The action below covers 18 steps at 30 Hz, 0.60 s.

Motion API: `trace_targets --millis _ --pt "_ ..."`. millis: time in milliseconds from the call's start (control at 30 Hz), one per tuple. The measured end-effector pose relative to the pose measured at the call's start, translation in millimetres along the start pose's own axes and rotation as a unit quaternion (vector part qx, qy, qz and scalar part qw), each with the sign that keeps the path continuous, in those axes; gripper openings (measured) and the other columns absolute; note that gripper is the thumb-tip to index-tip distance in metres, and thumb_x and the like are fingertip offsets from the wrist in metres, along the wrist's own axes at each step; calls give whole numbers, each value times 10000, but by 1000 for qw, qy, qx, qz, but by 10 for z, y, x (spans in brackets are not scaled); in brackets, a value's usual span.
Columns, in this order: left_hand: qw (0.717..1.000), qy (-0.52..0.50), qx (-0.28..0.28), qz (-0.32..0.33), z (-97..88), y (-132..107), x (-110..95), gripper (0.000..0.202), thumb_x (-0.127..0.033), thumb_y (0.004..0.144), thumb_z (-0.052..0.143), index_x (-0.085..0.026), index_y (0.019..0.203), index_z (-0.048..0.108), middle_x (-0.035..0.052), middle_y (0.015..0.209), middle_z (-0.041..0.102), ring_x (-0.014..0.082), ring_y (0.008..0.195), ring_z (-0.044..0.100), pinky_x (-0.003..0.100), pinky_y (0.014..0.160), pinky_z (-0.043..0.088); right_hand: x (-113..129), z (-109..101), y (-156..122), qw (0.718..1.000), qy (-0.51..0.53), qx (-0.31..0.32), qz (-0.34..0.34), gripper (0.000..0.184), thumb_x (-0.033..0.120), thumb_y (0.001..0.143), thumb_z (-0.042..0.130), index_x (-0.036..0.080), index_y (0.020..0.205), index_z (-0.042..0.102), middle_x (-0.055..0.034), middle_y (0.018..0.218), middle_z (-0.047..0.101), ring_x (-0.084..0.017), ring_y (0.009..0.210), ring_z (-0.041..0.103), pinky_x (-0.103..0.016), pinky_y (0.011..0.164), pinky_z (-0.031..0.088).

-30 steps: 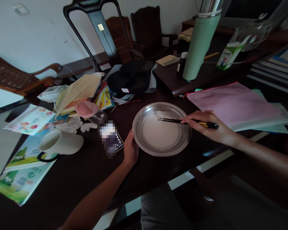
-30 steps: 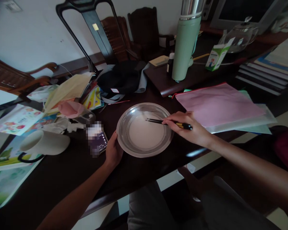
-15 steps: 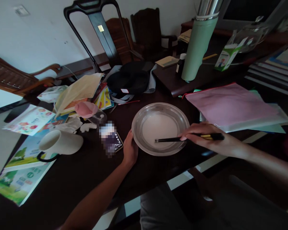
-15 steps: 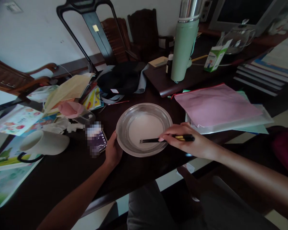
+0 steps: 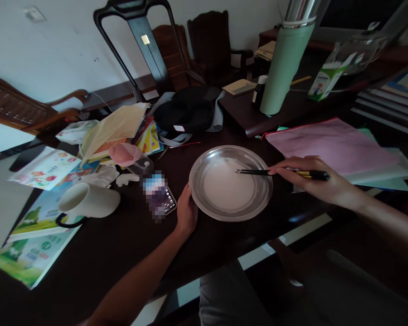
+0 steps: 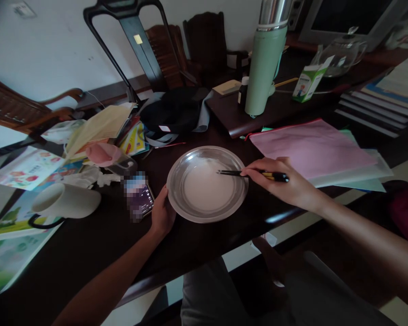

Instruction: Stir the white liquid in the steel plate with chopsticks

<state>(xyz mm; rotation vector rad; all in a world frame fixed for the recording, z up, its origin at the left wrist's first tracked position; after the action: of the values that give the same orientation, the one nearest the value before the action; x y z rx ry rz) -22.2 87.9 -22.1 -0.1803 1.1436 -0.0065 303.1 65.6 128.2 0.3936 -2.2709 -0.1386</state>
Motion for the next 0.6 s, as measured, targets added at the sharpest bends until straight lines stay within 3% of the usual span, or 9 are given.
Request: trace_targets --millis 100,200,367,500,600 --pt "1000 -3 -4 -4 -7 -3 2 348 -509 875 784 -231 1077 838 80 1249 836 357 1343 699 496 1189 535 -44 -169 -155 999 -24 10 35 299 607 1025 641 400 1014 856 -9 991 867 -303 880 811 -469 703 624" --pt "1000 -4 -11 -6 -23 -2 15 373 -521 860 797 -229 1088 838 74 1262 835 355 1341 699 494 1189 532 6 -186 -255 998 -13 42 34 373 664 1028 604 404 1008 871 -19 999 870 -305 889 810 -466 681 625" --pt "1000 -1 -23 -3 -54 4 39 392 -523 858 794 -225 1109 840 62 1264 836 342 1347 696 485 1206 515 147 150 -242 996 25 88 -1 320 601 1038 641 382 1043 874 -1 1065 882 -265 976 827 -441 867 614" --pt "1000 1 -14 -1 -47 7 44 386 -521 879 775 -234 1130 837 64 1298 826 338 1359 693 480 1207 515 127 529 -142 995 23 82 -44 304 527 1075 608 355 1158 844 -11 1162 876 -255 1039 822 -472 909 535" --pt "1000 2 -13 -7 -41 9 43 378 -521 877 780 -242 1126 836 69 1301 826 351 1356 697 490 1189 533 61 644 -48 996 3 60 -67 270 474 1086 603 350 1194 818 -2 1215 865 -253 1062 811 -511 967 480"
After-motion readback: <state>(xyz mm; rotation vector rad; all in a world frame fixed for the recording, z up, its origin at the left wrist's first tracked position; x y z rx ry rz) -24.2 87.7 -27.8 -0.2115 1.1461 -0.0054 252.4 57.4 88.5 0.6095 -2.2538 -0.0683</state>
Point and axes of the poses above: each hand's wrist, its own y-axis towards the middle knuckle, its own z-axis out of the palm, x = y × z, the point moved 8 cm from there along y, towards the middle knuckle
